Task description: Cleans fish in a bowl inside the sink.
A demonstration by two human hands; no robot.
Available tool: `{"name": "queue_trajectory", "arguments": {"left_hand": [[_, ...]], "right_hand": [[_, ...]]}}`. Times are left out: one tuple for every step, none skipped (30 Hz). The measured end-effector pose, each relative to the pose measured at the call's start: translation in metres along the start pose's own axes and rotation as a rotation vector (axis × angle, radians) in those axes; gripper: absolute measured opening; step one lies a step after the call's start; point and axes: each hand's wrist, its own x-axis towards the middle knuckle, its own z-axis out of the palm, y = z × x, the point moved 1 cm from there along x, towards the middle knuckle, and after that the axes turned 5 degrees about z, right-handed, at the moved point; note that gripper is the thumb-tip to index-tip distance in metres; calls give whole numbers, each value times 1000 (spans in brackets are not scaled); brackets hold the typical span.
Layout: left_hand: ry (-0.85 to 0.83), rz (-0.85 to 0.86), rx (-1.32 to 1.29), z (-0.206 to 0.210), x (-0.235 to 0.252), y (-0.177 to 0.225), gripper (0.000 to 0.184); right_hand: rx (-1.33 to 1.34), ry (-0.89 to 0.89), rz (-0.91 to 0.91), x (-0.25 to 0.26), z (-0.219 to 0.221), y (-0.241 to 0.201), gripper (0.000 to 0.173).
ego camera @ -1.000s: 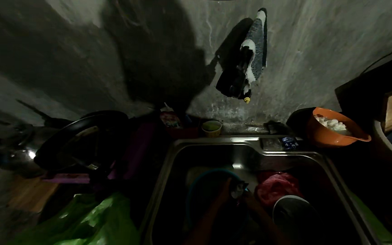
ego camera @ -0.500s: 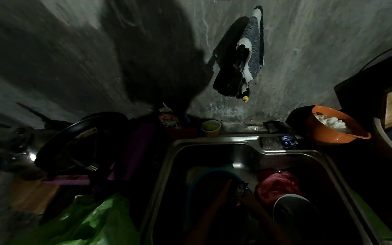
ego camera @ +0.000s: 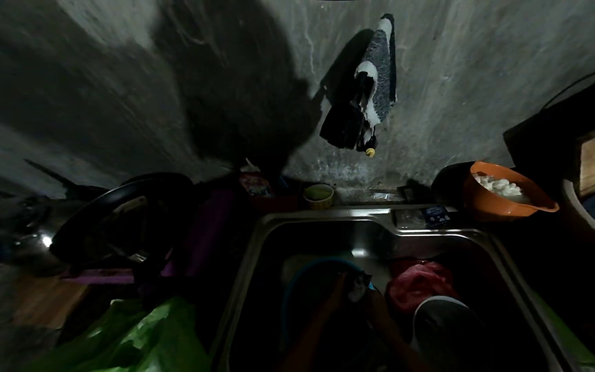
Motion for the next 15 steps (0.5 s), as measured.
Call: {"name": "queue_trajectory", "arguments": {"left_hand": [[-3, 4, 11, 0, 2, -2, 75], [-8, 7, 23, 1, 4, -4, 73], [-14, 7, 34, 1, 6, -5, 71], [-19, 3, 46, 2, 8, -6, 70], [-21, -2, 57, 2, 8, -6, 70], [-22, -8, 61, 2, 8, -6, 71], [-21, -10, 61, 2, 8, -5, 73], [-26, -9, 57, 2, 8, -3, 77], [-32, -8, 56, 2, 7, -1, 79], [-29, -5, 53, 3, 6, 2, 79], [-17, -1, 51, 4, 5, 3, 78], [-12, -3, 48, 4, 5, 4, 78], [-9, -7, 45, 6, 5, 4, 79], [-12, -14, 41, 7, 5, 4, 81], [-12, -20, 37, 7, 5, 4, 82]], "right_hand": [[-35, -6, 3, 0, -2, -2, 37], [-62, -10, 3, 0, -3, -2, 36], [-82, -18, 1, 1, -5, -2, 36], [-95, -36, 13, 2, -7, -2, 36], [-100, -67, 36, 3, -9, -2, 36], [-76, -96, 49, 5, -10, 0, 37], [-30, -115, 54, 8, -10, 2, 36], [25, -128, 60, 10, -10, 5, 36], [77, -131, 64, 12, -8, 8, 37], [118, -128, 64, 13, -6, 11, 39], [139, -113, 64, 14, -5, 12, 42], [147, -97, 60, 14, -4, 12, 43], [142, -84, 54, 13, -4, 11, 44], [129, -79, 47, 12, -4, 10, 44], [106, -81, 42, 9, -5, 8, 44]]}}
